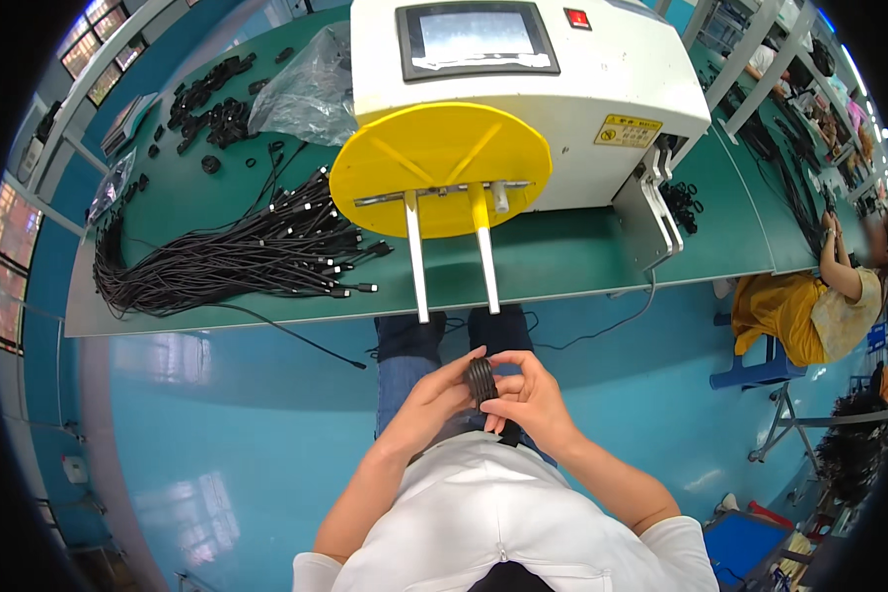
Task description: Bundling and winding electrical cables using an automated winding machine.
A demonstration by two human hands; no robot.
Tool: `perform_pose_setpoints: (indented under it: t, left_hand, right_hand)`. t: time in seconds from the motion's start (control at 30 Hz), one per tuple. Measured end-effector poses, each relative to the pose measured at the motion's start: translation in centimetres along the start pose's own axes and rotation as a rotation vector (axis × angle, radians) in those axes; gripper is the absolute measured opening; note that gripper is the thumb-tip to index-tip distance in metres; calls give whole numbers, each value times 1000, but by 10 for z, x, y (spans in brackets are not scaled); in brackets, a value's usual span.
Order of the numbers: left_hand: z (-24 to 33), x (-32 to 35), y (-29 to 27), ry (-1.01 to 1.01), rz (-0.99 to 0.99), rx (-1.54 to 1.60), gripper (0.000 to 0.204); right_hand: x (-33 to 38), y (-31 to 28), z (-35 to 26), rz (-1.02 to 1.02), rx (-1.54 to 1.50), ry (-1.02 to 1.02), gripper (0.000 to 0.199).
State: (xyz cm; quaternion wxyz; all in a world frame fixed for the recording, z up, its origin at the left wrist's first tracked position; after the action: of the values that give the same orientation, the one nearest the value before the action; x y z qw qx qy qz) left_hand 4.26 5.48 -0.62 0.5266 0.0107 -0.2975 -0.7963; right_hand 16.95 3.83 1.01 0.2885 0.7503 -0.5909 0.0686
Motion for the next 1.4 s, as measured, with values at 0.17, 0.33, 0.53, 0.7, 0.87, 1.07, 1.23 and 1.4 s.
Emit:
perform_pose_setpoints:
  t: [0.17,0.33,0.53,0.7,0.87,1.07,1.23,1.4]
  left_hand:
    - [-23,14,3,-5,-182,221,55]
    - [-33,12,0,29,-49,29,46]
    - [-40,16,-6,-28,46,-27,30]
    - [-46,16,-10,-31,192,206,23]
    - [-46,16,-20,-75,162,191,20]
    - [-40,20,-9,-135,42,-340,23]
    - [-55,20,-17,56,14,-545,34]
    - [-47,19,-19,16,16,-718,43]
  right_hand:
    - [-2,7,15,14,185,122,31]
    - [1,16,-4,20,784,-244,26]
    - [8,26,-18,55,1008,-528,16]
    - [13,19,-3,100,1014,-501,12]
    - [13,15,0,14,914,-466,14]
    - [-2,0,-13,39,652,-446,29]
    - [-8,24,35,-115,732,-327,32]
    - [-9,10,42,13,517,-169,30]
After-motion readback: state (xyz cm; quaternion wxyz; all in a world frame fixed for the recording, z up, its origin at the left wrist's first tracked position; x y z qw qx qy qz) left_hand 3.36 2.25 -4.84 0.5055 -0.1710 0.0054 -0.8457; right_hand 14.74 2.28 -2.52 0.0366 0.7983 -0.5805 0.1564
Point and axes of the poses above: each hand's wrist, its own x-axis away from the middle knuckle, its own y-axis out of the palm, z = x × y, the point moved 6 cm from there along -x, towards the middle knuckle, and after that the axes turned 6 degrees about y, right-handed, at the moved point
